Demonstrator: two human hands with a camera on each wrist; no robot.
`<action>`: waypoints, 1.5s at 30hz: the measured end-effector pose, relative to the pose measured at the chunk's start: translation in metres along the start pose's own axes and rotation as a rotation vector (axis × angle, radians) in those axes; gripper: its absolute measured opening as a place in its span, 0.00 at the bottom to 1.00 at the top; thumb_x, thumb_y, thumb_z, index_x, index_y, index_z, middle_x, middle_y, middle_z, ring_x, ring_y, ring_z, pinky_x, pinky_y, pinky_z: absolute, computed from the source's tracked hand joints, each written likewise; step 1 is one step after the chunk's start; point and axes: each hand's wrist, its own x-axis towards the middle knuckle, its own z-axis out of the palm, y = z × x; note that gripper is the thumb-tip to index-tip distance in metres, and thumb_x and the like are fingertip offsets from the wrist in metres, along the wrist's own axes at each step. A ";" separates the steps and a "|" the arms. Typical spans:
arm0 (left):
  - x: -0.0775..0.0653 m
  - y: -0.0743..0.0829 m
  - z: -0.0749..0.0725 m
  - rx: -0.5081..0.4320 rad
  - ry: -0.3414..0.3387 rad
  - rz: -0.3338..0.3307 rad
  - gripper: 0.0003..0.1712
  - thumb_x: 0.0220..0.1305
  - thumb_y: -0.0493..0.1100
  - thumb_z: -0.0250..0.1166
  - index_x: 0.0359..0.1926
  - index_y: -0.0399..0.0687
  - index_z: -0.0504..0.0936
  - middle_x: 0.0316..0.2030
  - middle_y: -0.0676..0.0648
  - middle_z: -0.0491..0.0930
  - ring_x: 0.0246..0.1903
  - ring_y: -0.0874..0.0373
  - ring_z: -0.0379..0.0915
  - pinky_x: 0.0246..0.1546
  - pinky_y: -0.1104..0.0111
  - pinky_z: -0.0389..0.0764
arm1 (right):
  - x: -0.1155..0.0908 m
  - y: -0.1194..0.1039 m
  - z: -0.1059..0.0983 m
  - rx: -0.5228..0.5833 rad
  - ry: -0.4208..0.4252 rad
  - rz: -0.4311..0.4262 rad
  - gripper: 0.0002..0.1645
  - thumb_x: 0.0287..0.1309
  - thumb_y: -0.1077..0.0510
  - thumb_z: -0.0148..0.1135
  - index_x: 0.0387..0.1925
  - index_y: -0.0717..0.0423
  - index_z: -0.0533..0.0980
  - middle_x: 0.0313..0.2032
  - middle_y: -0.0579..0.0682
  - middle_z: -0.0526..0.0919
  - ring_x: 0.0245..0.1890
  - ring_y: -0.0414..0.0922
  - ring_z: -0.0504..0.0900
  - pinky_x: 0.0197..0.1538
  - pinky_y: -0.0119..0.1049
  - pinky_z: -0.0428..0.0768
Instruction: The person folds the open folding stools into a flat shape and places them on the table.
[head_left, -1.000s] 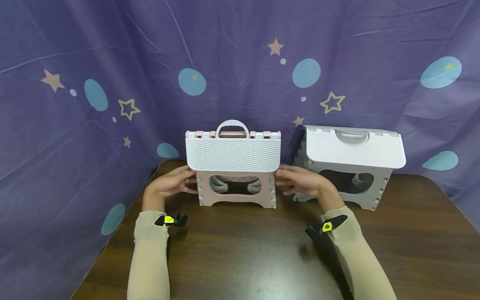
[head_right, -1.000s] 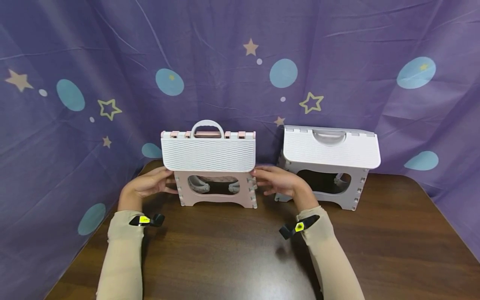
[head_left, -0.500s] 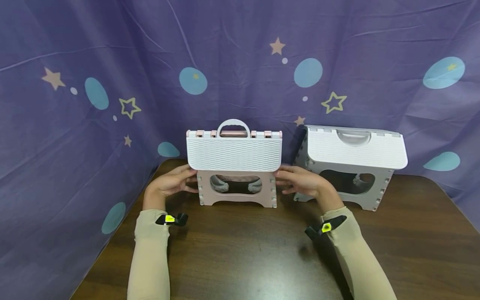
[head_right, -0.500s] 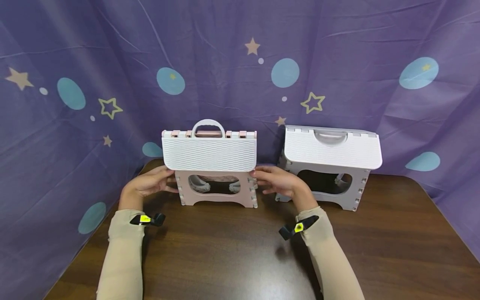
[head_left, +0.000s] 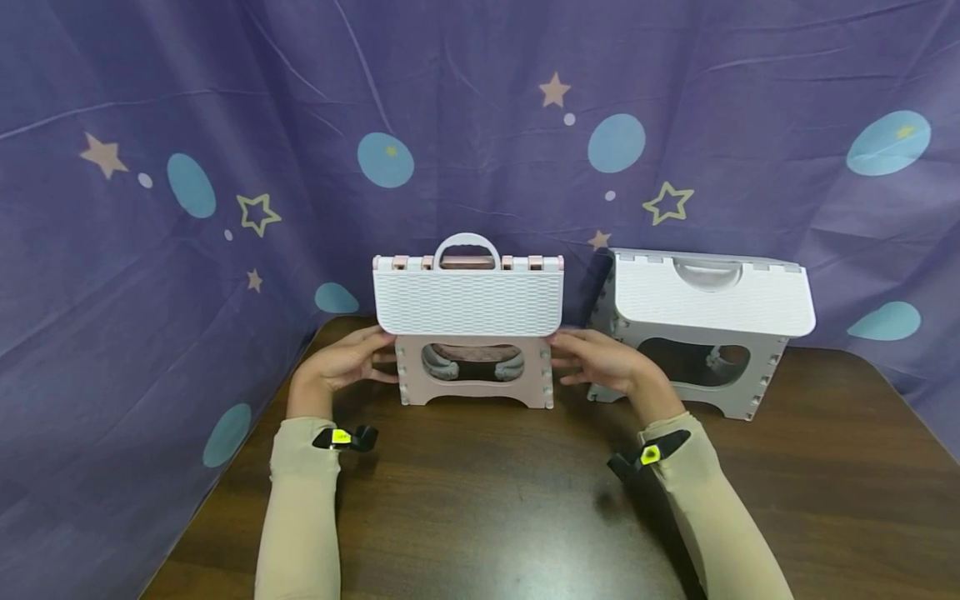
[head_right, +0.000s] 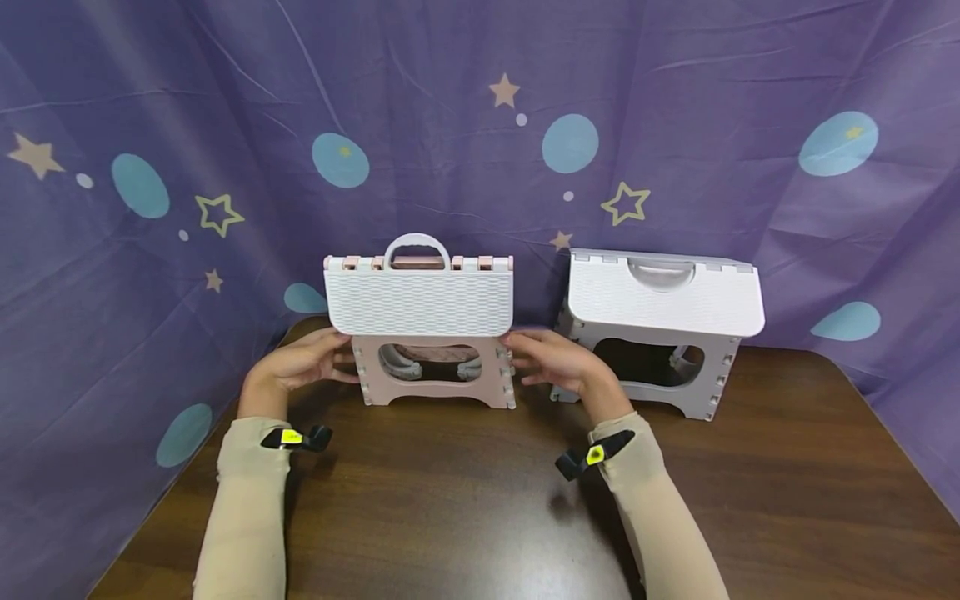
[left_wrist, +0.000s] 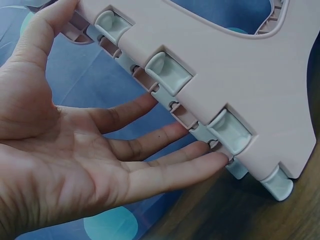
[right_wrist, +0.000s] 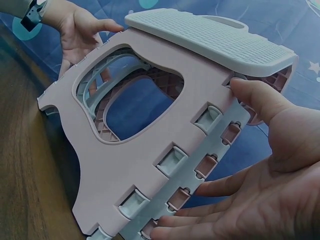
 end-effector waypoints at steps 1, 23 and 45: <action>0.000 0.000 0.000 -0.001 0.001 0.001 0.39 0.81 0.54 0.49 0.79 0.36 0.47 0.71 0.38 0.63 0.65 0.42 0.68 0.62 0.33 0.72 | 0.000 -0.001 0.000 0.004 -0.001 0.000 0.38 0.80 0.50 0.40 0.78 0.68 0.47 0.78 0.68 0.51 0.78 0.66 0.51 0.75 0.67 0.58; 0.001 0.004 0.003 -0.038 0.013 -0.020 0.39 0.81 0.57 0.49 0.79 0.40 0.49 0.74 0.32 0.56 0.68 0.34 0.62 0.59 0.33 0.74 | 0.003 0.000 0.000 0.063 -0.016 -0.041 0.33 0.81 0.49 0.42 0.73 0.69 0.56 0.69 0.62 0.68 0.70 0.58 0.69 0.72 0.61 0.69; 0.000 0.002 0.005 -0.043 0.013 -0.014 0.38 0.81 0.56 0.48 0.78 0.39 0.50 0.70 0.38 0.63 0.68 0.36 0.63 0.60 0.33 0.73 | 0.000 0.000 0.003 0.081 -0.008 -0.043 0.33 0.81 0.50 0.41 0.73 0.69 0.55 0.74 0.70 0.61 0.71 0.59 0.69 0.72 0.61 0.69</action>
